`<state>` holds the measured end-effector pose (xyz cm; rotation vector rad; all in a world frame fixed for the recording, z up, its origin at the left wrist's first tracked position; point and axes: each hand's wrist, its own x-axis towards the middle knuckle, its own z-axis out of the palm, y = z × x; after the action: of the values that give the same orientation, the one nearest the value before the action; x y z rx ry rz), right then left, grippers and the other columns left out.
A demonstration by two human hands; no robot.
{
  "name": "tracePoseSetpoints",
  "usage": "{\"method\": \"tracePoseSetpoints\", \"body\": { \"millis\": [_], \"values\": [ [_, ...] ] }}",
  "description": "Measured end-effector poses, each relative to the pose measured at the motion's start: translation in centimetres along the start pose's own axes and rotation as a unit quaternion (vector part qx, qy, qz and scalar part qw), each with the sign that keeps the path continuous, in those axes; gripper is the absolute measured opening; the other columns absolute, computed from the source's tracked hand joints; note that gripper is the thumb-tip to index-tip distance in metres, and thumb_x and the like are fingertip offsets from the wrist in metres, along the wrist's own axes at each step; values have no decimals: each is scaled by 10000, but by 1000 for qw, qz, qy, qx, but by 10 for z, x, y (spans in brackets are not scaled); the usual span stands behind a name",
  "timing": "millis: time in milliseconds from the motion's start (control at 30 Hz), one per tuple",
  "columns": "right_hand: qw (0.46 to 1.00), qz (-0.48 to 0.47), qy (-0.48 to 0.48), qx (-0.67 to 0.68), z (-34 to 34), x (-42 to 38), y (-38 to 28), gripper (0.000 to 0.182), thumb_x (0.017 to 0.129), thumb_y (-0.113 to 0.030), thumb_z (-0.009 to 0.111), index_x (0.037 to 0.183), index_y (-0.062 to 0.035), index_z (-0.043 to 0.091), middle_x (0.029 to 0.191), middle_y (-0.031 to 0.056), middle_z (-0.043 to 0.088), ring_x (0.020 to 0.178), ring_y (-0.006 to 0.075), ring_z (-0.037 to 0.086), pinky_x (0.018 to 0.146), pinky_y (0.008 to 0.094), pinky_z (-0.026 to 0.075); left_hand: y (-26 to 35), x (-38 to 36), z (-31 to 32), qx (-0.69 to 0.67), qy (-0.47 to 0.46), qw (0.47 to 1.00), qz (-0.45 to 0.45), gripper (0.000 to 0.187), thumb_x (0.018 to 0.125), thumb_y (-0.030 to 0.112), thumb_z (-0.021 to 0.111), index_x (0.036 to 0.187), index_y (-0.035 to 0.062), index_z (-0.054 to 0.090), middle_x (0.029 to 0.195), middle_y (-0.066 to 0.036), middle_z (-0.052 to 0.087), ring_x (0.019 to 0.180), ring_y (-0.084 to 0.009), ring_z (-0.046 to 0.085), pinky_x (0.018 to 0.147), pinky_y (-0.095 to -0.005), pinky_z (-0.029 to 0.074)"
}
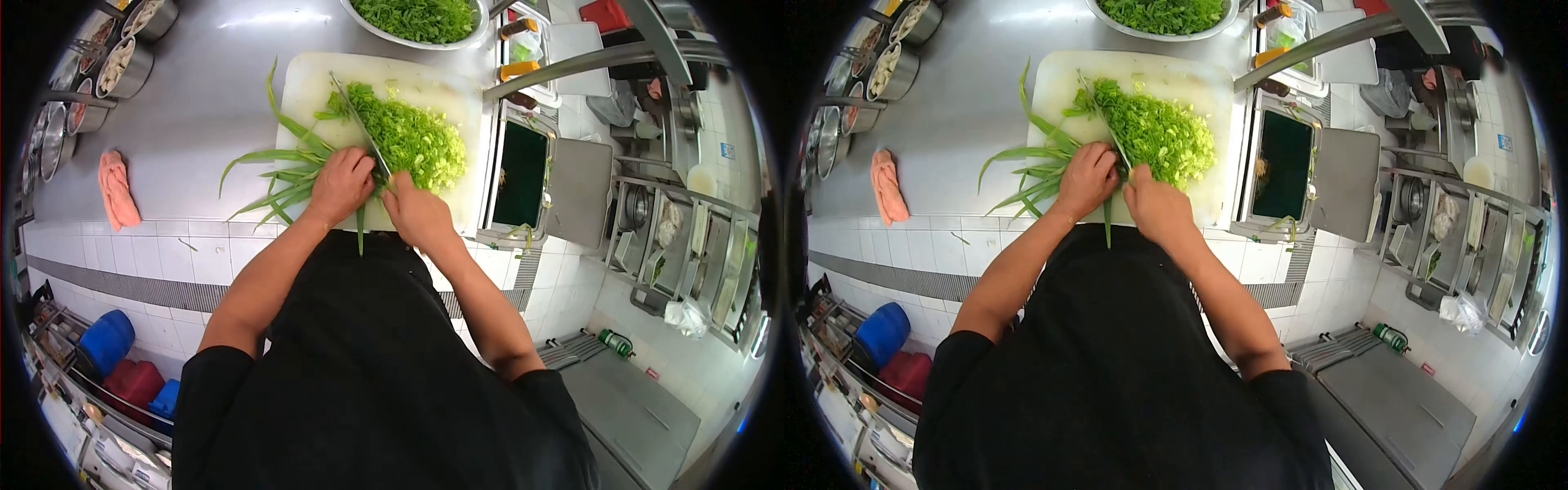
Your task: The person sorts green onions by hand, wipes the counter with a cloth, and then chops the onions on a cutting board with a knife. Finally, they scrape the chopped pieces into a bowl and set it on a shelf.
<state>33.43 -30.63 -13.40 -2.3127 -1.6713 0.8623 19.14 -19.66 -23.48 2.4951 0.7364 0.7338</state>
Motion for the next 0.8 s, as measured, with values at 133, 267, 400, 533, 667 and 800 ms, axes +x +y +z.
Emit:
{"method": "tracePoseSetpoints", "body": {
  "millis": [133,267,400,533,667,800],
  "values": [
    [996,73,-52,-1,10,-54,4,330,1023,-301,566,1176,-19,490,720,243,682,688,472,683,630,589,523,0,0,-2,-6,15,1000,-4,254,782,76,723,1006,52,606,1073,-128,601,1038,-340,608,910,-449,515],
    [999,42,19,11,47,-22,15,332,1024,-309,565,1171,-22,484,721,246,685,689,475,683,636,589,524,-1,4,-9,-8,40,999,23,220,801,66,713,992,40,607,1071,-130,607,1062,-342,608,928,-452,513],
    [999,27,14,14,33,5,13,331,1034,-313,548,1172,-21,479,728,259,683,699,483,676,656,594,516,-7,-6,-21,-24,19,997,65,240,785,21,706,1013,20,632,1130,-139,610,1049,-352,616,923,-449,522],
    [999,14,-31,-12,-18,-29,-9,314,1037,-311,540,1148,-22,487,724,243,689,687,466,683,640,584,526,-1,-7,-8,-10,12,1000,26,258,777,10,704,1026,27,635,1117,-141,605,1028,-349,617,906,-448,525],
    [999,41,-3,-1,39,-41,19,304,1029,-299,552,1129,-19,487,721,246,689,677,463,682,632,587,527,4,-3,-4,-5,25,1000,17,263,763,23,712,1006,42,613,1094,-137,593,1031,-349,611,905,-447,520],
    [999,-15,29,-24,19,-1,7,289,1025,-291,556,1124,-28,486,723,249,691,681,464,682,635,584,528,4,-3,-3,2,15,1000,9,271,762,44,718,1005,51,599,1085,-134,591,1035,-349,608,919,-445,514]
  ]
}}
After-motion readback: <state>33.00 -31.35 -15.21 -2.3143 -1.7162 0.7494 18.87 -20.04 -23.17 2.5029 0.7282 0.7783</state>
